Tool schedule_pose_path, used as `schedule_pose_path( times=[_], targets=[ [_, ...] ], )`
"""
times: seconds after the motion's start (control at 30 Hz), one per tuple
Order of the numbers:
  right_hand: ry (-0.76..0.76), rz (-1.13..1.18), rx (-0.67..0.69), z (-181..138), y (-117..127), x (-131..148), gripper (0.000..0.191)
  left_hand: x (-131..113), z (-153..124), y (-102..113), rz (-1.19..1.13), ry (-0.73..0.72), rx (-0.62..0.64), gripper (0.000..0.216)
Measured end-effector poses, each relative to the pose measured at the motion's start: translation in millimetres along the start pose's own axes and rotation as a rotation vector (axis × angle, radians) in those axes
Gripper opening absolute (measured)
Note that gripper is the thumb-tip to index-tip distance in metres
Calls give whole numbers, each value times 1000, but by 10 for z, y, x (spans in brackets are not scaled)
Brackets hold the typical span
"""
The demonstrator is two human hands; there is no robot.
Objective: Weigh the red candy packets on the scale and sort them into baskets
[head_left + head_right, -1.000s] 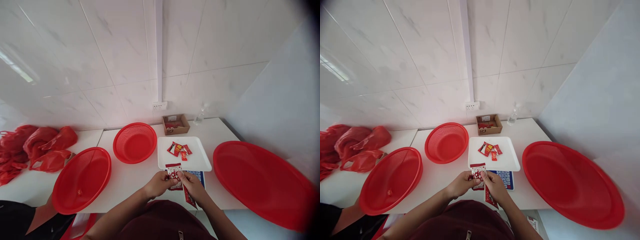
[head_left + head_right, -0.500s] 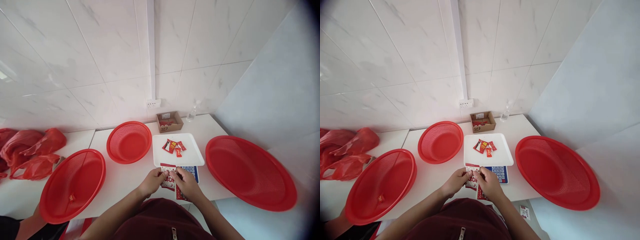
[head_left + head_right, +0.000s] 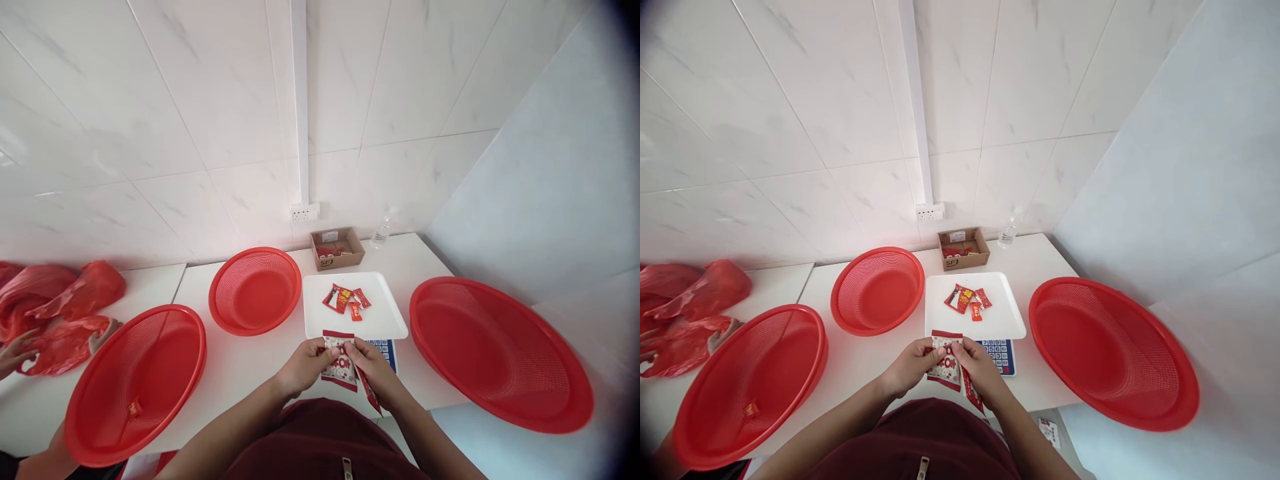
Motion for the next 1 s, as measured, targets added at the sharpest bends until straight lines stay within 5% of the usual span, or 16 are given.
schedule_pose_path(
  times=[0.2, 0.43, 0.63, 0.87, 1.0],
  targets=[
    [305, -482, -206, 58, 116, 156, 43, 13, 93, 44, 46, -14, -59, 49],
    [215, -263, -86, 87, 42, 93, 39, -84, 77, 40, 17, -42, -37, 46],
    [137, -186, -228, 109, 111, 52, 43, -37, 80, 81, 208, 7, -25, 49],
    [39, -115, -2, 49, 29, 24, 49, -48, 37, 73, 225, 13, 14, 47],
    [78, -191, -47, 49, 16, -27, 50, -31, 9, 61, 240, 40, 39, 49]
  ],
)
Point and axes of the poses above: each hand's wrist, its own z-axis towards the middle knuckle, its own y-axis out of the back of the hand, x = y × z, the point moved 4 cm from there along z, towards the middle knuckle, and after that the axes turned 9 degrees about -x, right-handed, at the moved point
